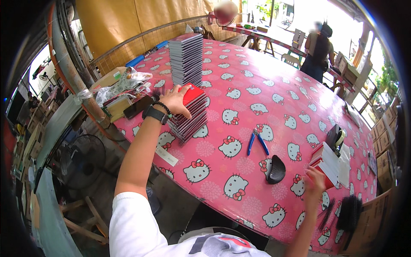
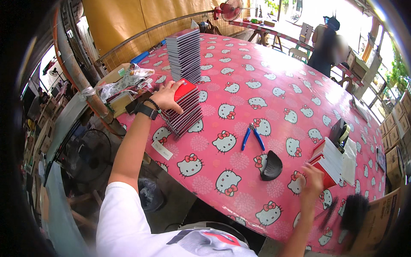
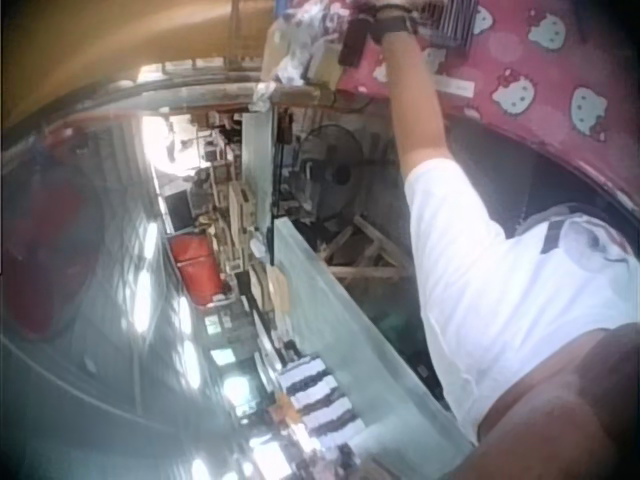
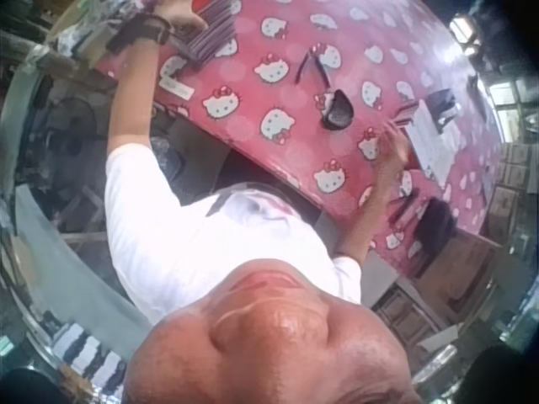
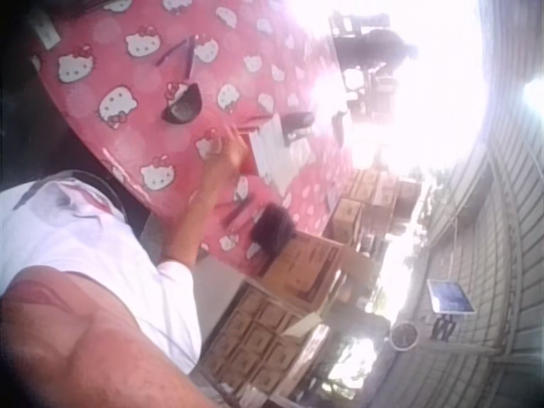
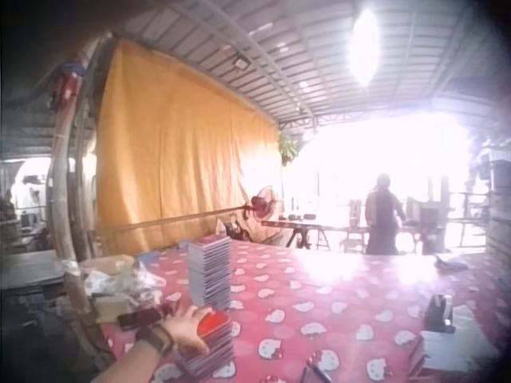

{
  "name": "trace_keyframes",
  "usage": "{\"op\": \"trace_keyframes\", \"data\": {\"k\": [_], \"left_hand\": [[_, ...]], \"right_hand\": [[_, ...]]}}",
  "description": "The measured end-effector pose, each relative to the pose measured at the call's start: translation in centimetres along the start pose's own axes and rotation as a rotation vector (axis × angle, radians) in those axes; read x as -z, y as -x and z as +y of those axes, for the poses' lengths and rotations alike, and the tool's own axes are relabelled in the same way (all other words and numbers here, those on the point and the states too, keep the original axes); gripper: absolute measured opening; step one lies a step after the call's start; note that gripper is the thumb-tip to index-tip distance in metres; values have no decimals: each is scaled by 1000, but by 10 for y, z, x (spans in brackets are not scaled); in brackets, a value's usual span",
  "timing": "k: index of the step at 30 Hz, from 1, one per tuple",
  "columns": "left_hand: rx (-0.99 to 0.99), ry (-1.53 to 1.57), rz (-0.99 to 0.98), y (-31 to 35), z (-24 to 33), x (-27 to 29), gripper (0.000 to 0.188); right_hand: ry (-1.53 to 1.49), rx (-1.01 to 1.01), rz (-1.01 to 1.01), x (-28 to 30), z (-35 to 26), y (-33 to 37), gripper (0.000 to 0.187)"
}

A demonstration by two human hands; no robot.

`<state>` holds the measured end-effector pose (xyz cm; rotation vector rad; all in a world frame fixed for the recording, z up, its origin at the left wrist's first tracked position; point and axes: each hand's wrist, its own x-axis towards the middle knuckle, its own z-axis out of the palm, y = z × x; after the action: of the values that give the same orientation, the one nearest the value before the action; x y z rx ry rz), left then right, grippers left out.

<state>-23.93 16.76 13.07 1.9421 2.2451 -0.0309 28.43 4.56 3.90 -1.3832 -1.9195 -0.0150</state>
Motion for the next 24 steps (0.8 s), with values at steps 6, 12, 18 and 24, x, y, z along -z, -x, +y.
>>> {"op": "trace_keyframes", "data": {"k": [6, 12, 18, 24], "left_hand": [[-18, 88, 224, 9, -5, -3, 137], [-403, 312, 762, 75, 52, 6, 88], [-617, 477, 986, 117, 136, -25, 61], [-826, 784, 680, 172, 211, -100, 60]], "right_hand": [[283, -146, 149, 42, 79, 22, 27], [293, -181, 283, 35, 105, 7, 12], [217, -195, 340, 62, 103, 10, 9], [-102, 35, 41, 54, -28, 14, 12]]}}
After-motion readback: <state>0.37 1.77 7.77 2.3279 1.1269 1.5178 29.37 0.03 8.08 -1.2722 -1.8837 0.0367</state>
